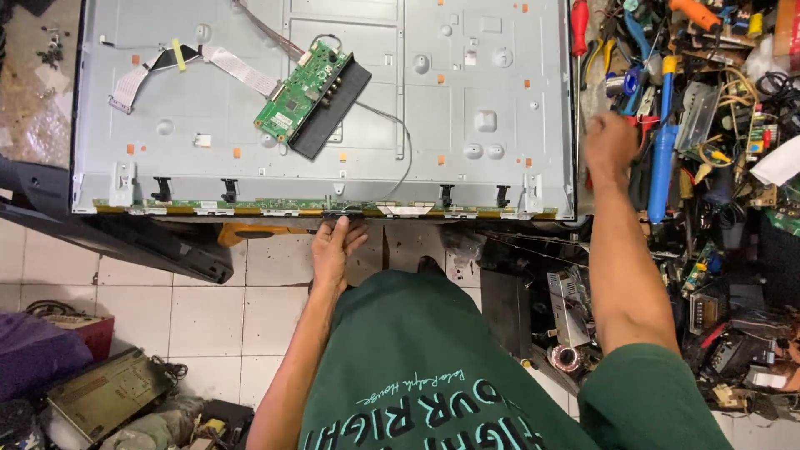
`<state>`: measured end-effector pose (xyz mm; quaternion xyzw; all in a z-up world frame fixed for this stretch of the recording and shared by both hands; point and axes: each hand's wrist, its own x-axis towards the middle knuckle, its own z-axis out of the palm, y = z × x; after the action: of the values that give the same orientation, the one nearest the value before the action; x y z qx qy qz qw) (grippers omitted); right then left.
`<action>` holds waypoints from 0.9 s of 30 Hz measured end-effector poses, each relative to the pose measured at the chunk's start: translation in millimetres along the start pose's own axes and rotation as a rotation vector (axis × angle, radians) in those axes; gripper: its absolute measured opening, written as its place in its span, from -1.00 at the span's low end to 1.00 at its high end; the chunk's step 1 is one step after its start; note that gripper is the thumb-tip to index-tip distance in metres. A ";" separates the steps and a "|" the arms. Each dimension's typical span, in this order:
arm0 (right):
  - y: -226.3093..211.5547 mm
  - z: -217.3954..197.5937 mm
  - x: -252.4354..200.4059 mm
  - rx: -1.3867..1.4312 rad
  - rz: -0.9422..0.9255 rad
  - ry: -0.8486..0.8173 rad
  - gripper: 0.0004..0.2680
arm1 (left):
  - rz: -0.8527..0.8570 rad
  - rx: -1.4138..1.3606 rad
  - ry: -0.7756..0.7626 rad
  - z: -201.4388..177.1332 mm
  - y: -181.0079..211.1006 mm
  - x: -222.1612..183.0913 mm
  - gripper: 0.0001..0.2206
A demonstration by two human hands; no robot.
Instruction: Dismantling a television by removing internal components and unscrewing the internal frame.
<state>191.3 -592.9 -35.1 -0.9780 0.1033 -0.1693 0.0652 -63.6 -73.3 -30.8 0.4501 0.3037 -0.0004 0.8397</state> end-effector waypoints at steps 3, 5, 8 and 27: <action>-1.8 16.4 1.0 -0.064 0.021 -0.081 -0.88 | -0.012 0.006 0.024 3.1 3.3 -4.2 -0.68; -0.7 22.8 11.0 -0.083 0.046 -0.143 -0.86 | -0.006 0.009 0.036 4.8 10.2 -9.6 -0.68; -9.4 1.4 12.8 -0.087 0.098 -0.226 -0.83 | -0.026 0.029 0.037 9.6 14.4 -17.0 -0.68; -302.4 -224.6 -168.0 1.261 -0.317 -0.365 -0.87 | -0.006 0.020 -0.062 -3.2 11.0 -18.0 -0.47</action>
<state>13.5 -282.6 170.5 -0.7692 -0.1725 -0.0367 0.6142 -76.9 -69.3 -14.6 0.4574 0.2790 -0.0200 0.8442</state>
